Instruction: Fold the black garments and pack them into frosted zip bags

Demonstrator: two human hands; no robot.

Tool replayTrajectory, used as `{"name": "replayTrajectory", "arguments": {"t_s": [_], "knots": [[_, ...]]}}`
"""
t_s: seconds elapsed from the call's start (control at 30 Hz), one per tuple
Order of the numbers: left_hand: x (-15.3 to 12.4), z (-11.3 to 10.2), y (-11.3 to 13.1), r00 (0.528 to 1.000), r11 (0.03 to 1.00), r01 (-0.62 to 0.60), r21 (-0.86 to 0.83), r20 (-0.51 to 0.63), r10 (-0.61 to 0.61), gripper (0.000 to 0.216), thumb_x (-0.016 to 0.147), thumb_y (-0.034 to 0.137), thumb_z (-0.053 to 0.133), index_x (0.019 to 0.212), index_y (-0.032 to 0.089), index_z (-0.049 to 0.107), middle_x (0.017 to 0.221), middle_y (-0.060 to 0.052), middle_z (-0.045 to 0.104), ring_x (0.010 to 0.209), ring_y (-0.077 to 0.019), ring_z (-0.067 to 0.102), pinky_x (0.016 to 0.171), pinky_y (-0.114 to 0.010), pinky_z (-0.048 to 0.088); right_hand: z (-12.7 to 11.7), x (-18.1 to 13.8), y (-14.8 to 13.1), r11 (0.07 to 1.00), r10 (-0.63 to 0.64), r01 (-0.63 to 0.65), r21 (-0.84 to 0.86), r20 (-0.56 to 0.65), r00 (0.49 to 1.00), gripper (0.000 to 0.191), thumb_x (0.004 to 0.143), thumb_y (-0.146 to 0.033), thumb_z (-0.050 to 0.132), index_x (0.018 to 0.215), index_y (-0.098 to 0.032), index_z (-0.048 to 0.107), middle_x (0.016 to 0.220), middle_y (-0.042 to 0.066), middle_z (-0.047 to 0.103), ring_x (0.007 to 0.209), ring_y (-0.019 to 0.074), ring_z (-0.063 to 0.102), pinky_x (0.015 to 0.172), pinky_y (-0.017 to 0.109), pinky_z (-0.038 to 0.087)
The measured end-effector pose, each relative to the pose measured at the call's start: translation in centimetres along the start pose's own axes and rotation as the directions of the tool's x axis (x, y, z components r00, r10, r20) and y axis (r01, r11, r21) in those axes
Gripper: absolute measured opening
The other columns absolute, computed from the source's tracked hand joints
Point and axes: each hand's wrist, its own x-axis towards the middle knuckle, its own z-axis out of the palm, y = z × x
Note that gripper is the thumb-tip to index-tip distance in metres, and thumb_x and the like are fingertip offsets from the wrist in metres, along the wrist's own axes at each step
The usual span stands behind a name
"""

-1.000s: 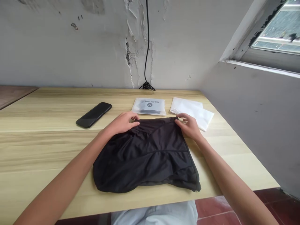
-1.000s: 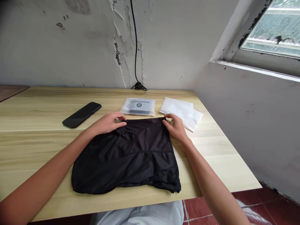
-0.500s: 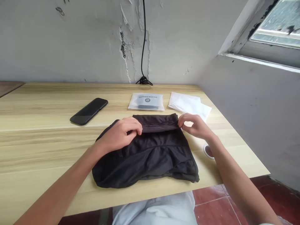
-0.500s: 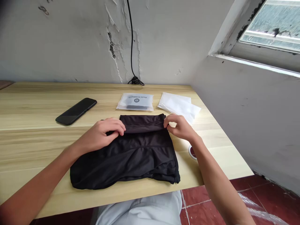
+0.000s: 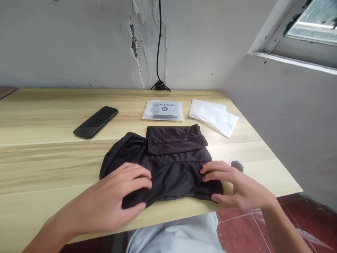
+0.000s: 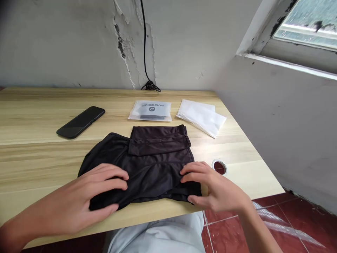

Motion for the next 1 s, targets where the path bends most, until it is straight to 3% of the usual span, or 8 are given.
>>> {"name": "replayTrajectory", "arguments": {"t_s": [0.13, 0.23, 0.4, 0.53, 0.67, 0.8, 0.9, 1.0], "knots": [[-4.1, 0.9, -0.9, 0.992, 0.993, 0.106, 0.049, 0.066, -0.109, 0.035, 0.089, 0.043, 0.071, 0.122, 0.053, 0.074, 0.146, 0.008, 0.067, 0.130, -0.0270, 0.068, 0.102, -0.038, 0.062, 0.7, -2.6, 0.3, 0.984, 0.108, -0.104, 0.143, -0.021, 0.994, 0.013, 0.095, -0.034, 0.075, 0.107, -0.029, 0.078, 0.134, 0.009, 0.074, 0.127, 0.0302, 0.069, 0.100, 0.042, 0.063], [-4.9, 0.9, -1.7, 0.985, 0.988, 0.155, 0.024, 0.077, -0.156, 0.029, 0.094, 0.043, 0.065, 0.117, 0.057, 0.076, 0.146, 0.013, 0.067, 0.130, -0.0262, 0.069, 0.106, -0.037, 0.061, -0.1, -3.0, 0.5, 0.971, 0.151, -0.140, 0.192, -0.044, 0.988, 0.013, 0.097, -0.037, 0.073, 0.104, -0.028, 0.079, 0.120, 0.009, 0.079, 0.112, 0.0299, 0.075, 0.093, 0.042, 0.066], [-2.6, -0.3, -2.3, 0.946, 0.942, 0.313, -0.121, -0.048, -0.321, 0.028, 0.098, 0.052, 0.058, 0.119, 0.048, 0.077, 0.124, 0.009, 0.079, 0.107, -0.0251, 0.077, 0.090, -0.031, 0.063, -0.9, -1.2, 0.8, 0.955, 0.281, -0.238, 0.178, -0.286, 0.916, 0.019, 0.098, -0.044, 0.070, 0.105, -0.028, 0.080, 0.097, 0.006, 0.082, 0.082, 0.0269, 0.078, 0.064, 0.036, 0.064], [0.4, 0.1, -3.6, 0.891, 0.895, 0.444, -0.049, -0.076, -0.447, 0.034, 0.101, 0.056, 0.051, 0.118, 0.037, 0.073, 0.112, 0.002, 0.081, 0.094, -0.0269, 0.077, 0.074, -0.033, 0.059, -0.3, 2.2, 3.0, 0.960, 0.279, -0.245, 0.133, -0.478, 0.833, 0.022, 0.097, -0.045, 0.070, 0.102, -0.025, 0.077, 0.095, 0.006, 0.080, 0.072, 0.0252, 0.074, 0.061, 0.039, 0.060], [2.2, 0.1, -3.1, 0.919, 0.907, 0.391, 0.154, -0.119, -0.376, 0.037, 0.102, 0.049, 0.042, 0.109, 0.030, 0.073, 0.109, -0.005, 0.080, 0.094, -0.0326, 0.075, 0.079, -0.043, 0.056, -1.2, 4.7, 3.9, 0.967, 0.172, -0.232, -0.103, -0.405, 0.898, 0.025, 0.099, -0.044, 0.066, 0.111, -0.025, 0.075, 0.104, 0.008, 0.078, 0.076, 0.0248, 0.072, 0.065, 0.041, 0.059], [4.1, -0.5, 0.0, 0.933, 0.943, 0.269, 0.198, -0.297, -0.203, 0.042, 0.103, 0.050, 0.044, 0.132, 0.032, 0.069, 0.140, -0.008, 0.070, 0.131, -0.0345, 0.064, 0.114, -0.052, 0.045, -2.7, 7.4, 1.4, 0.965, -0.013, -0.127, -0.231, -0.524, 0.852, 0.030, 0.103, -0.044, 0.061, 0.124, -0.027, 0.073, 0.123, 0.012, 0.073, 0.100, 0.0291, 0.074, 0.079, 0.044, 0.062], [6.3, 1.0, 1.2, 0.962, 0.966, 0.181, 0.187, -0.237, -0.135, 0.052, 0.105, 0.053, 0.047, 0.151, 0.032, 0.058, 0.164, -0.006, 0.051, 0.154, -0.0340, 0.044, 0.127, -0.055, 0.031, -1.4, 10.0, -0.2, 0.927, -0.138, 0.001, -0.375, -0.337, 0.931, 0.041, 0.106, -0.047, 0.055, 0.139, -0.025, 0.067, 0.145, 0.014, 0.067, 0.135, 0.0350, 0.062, 0.111, 0.056, 0.051], [7.6, 3.7, 0.3, 0.983, 0.971, 0.155, 0.181, -0.122, -0.134, 0.059, 0.106, 0.053, 0.046, 0.160, 0.029, 0.049, 0.170, -0.009, 0.042, 0.160, -0.0347, 0.034, 0.130, -0.060, 0.023, 1.7, 11.6, 0.3, 0.884, -0.102, 0.065, -0.462, -0.056, 0.993, 0.062, 0.106, -0.058, 0.053, 0.158, -0.026, 0.052, 0.168, 0.012, 0.047, 0.158, 0.0384, 0.037, 0.126, 0.064, 0.033]]}}
